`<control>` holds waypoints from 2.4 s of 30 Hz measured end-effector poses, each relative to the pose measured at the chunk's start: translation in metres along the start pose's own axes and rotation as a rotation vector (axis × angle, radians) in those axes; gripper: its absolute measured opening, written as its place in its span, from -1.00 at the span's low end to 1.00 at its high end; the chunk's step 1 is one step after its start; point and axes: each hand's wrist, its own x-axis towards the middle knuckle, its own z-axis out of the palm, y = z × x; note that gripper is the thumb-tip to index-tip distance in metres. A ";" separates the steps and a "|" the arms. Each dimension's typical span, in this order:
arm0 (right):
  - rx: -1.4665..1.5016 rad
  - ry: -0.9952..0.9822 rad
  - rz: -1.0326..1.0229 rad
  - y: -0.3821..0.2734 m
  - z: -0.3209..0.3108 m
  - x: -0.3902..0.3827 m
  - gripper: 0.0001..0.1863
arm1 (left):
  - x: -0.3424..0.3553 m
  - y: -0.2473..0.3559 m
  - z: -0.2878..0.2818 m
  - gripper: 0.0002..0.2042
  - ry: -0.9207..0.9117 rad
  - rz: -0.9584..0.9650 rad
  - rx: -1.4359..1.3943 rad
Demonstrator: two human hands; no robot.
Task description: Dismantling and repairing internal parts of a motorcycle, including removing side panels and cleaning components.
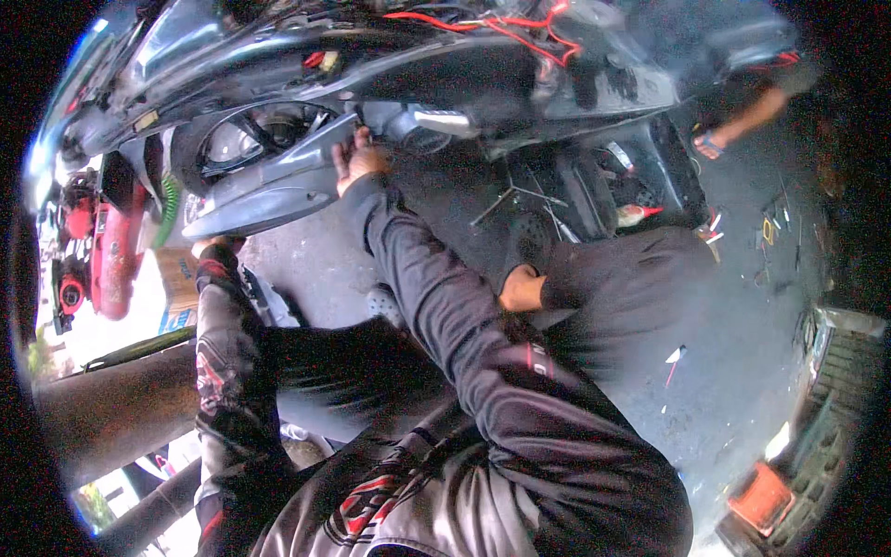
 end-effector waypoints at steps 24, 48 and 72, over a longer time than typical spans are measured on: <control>-0.062 0.094 -0.037 0.012 0.012 -0.002 -0.78 | -0.008 0.009 -0.007 -0.45 0.099 0.008 -0.278; -2.604 0.442 -0.819 -0.271 -0.267 0.066 -0.61 | 0.059 0.013 -0.051 -0.42 -0.006 0.214 0.464; -2.828 -0.282 -0.556 -0.242 -0.254 0.066 -0.70 | -0.245 -0.240 -0.006 -0.62 -0.456 -0.223 1.041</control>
